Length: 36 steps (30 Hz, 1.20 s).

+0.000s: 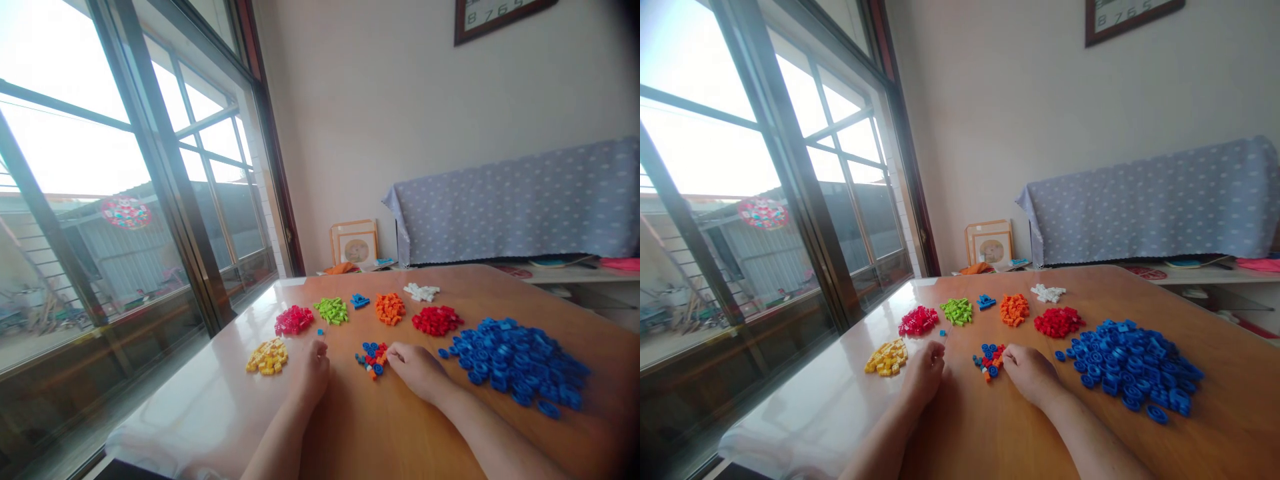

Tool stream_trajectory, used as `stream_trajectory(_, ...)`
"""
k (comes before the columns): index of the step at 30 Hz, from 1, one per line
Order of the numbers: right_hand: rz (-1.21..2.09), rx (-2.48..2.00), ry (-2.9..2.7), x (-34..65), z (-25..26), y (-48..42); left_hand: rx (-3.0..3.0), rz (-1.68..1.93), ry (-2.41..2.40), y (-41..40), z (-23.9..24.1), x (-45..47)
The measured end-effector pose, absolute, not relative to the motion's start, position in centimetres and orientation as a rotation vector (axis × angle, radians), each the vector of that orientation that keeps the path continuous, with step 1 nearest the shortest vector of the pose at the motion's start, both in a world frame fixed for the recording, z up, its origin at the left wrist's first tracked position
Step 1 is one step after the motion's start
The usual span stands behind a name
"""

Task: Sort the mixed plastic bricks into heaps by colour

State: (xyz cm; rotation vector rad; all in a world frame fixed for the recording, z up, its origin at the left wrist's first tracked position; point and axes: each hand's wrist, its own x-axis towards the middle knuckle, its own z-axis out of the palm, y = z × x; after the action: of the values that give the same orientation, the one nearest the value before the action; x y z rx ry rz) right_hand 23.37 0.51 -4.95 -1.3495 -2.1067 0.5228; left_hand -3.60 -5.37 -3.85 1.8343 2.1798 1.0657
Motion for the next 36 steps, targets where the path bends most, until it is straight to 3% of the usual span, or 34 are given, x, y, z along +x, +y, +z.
stream_trajectory(6,0.516,-1.345,-2.105,23.5,-4.9,0.5,2.181,0.787,1.900,-4.8,-2.9,-0.1)
stream_trajectory(13,0.529,-1.352,-2.101,23.5,-4.8,0.5,2.251,0.560,1.992,-4.5,-1.5,2.2)
stream_trajectory(26,0.569,-1.349,-2.104,23.5,-4.6,0.5,1.852,0.779,2.433,-4.8,-2.5,-3.0)
stream_trajectory(36,0.583,-1.349,-2.096,23.5,-5.0,0.6,1.480,1.134,2.352,-4.4,-3.6,-5.4)
